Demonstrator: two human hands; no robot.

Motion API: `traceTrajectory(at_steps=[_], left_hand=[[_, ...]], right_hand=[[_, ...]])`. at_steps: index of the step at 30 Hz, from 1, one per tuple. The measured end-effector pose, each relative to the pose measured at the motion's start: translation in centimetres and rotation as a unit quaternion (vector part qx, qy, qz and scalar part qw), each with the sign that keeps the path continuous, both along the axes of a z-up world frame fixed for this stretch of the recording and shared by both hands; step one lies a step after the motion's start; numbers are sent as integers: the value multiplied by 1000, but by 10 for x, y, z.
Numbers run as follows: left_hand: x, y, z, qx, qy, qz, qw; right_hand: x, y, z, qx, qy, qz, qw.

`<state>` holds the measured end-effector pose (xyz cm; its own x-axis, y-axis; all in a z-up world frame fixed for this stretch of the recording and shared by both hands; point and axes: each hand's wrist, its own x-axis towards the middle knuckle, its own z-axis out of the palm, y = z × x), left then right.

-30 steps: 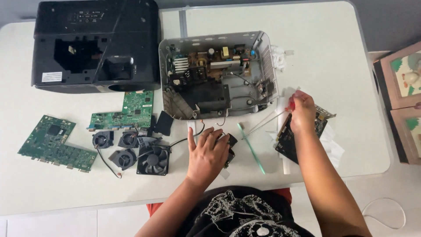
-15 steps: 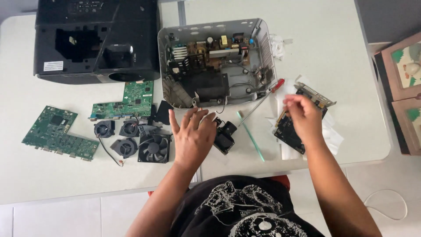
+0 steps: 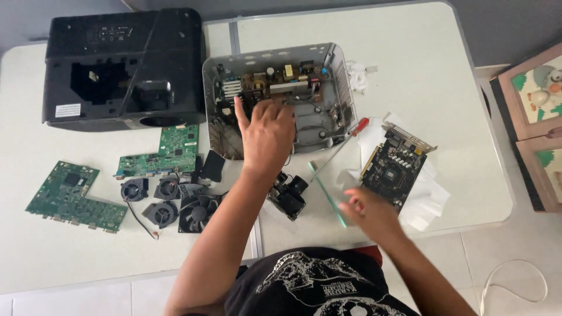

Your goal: Disassembling a projector and cleaning its internal components using a screwdriver and a brush.

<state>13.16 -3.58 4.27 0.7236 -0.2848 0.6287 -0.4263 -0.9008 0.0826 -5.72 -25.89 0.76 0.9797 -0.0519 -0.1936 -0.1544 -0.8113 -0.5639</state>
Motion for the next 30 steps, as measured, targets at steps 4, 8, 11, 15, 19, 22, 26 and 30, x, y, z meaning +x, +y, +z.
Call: traceTrajectory(at_steps=[4, 8, 11, 15, 19, 22, 26, 30], left_hand=[[29, -20, -41, -2, 21, 0, 1000], [38, -56, -35, 77, 155, -32, 984], [51, -80, -44, 139, 269, -43, 952], [50, -86, -53, 177, 326, -39, 928], [51, -80, -42, 178, 392, -59, 900], [47, -78, -46, 160, 385, -67, 906], [42, -75, -60, 102, 266, -63, 957], [41, -74, -55, 93, 268, -85, 955]], right_hand=[[-18, 14, -100, -145, 5, 84, 986], [-31, 3, -86, -44, 53, 16, 998], [-19, -10, -24, 47, 182, -55, 981], [-36, -55, -4, 170, 166, -104, 966], [-22, -71, 25, 256, 112, -81, 957], [5, -57, 55, 254, 106, -198, 941], [40, -42, 48, 165, -95, -173, 966], [71, -24, 52, 38, -101, -74, 991]])
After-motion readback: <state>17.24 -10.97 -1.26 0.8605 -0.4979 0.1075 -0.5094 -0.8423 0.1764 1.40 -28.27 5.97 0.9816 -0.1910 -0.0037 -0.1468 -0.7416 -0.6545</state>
